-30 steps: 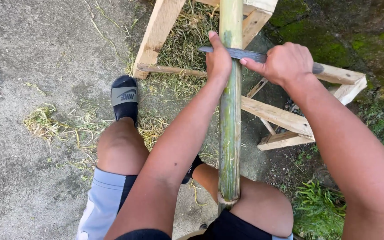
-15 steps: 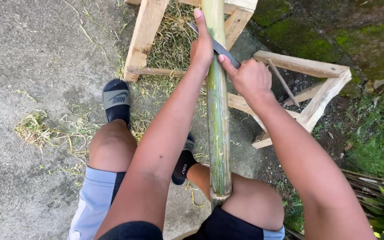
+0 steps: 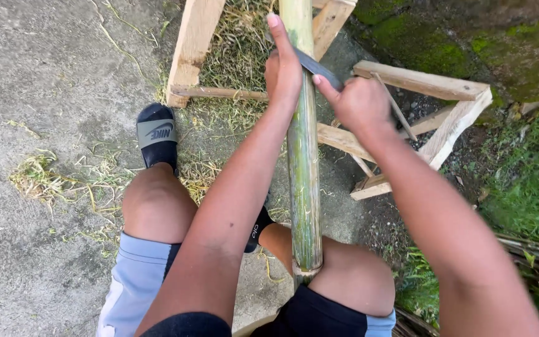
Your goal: Shaving the outer layer of a bamboo pole using a knife.
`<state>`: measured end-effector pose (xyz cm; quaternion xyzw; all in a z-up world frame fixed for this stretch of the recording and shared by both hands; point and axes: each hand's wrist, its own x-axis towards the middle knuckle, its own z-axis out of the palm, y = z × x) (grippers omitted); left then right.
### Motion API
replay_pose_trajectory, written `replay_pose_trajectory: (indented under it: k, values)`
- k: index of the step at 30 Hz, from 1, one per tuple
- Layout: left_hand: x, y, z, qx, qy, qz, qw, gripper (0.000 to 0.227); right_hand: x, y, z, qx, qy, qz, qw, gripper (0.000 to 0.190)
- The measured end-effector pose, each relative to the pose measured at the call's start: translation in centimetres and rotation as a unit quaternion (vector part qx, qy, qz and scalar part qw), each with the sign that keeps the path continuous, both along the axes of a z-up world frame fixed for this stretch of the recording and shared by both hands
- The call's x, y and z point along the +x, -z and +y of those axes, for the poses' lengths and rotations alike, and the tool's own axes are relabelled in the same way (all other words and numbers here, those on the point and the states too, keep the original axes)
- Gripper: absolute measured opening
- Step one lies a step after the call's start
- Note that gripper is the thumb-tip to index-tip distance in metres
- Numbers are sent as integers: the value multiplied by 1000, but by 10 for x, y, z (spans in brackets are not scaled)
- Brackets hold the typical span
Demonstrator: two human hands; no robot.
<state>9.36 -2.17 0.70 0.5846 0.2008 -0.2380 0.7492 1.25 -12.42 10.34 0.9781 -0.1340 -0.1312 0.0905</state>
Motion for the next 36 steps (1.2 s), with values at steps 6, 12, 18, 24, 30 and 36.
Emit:
replay_pose_trajectory:
  k: [6, 12, 18, 24, 30, 36]
  values:
    - [-5, -7, 10, -7, -23, -49, 999, 114, -4, 96, -15, 250, 242, -185, 919, 97]
    - [-9, -5, 12, 8, -52, -61, 997, 118, -24, 64, -10, 259, 230, -202, 916, 95]
    - [-8, -4, 10, 30, -49, -75, 996, 117, -13, 2, -8, 51, 55, -105, 992, 89]
    - [-4, -1, 4, 101, -23, -53, 993, 114, 3, -16, -21, -24, -53, -41, 997, 89]
    - [-1, -17, 4, 113, 13, -45, 993, 112, 3, 4, -29, 16, -37, -38, 998, 88]
    - [6, -16, 4, 147, 23, -27, 989, 114, -1, 29, -25, 85, 9, -90, 992, 86]
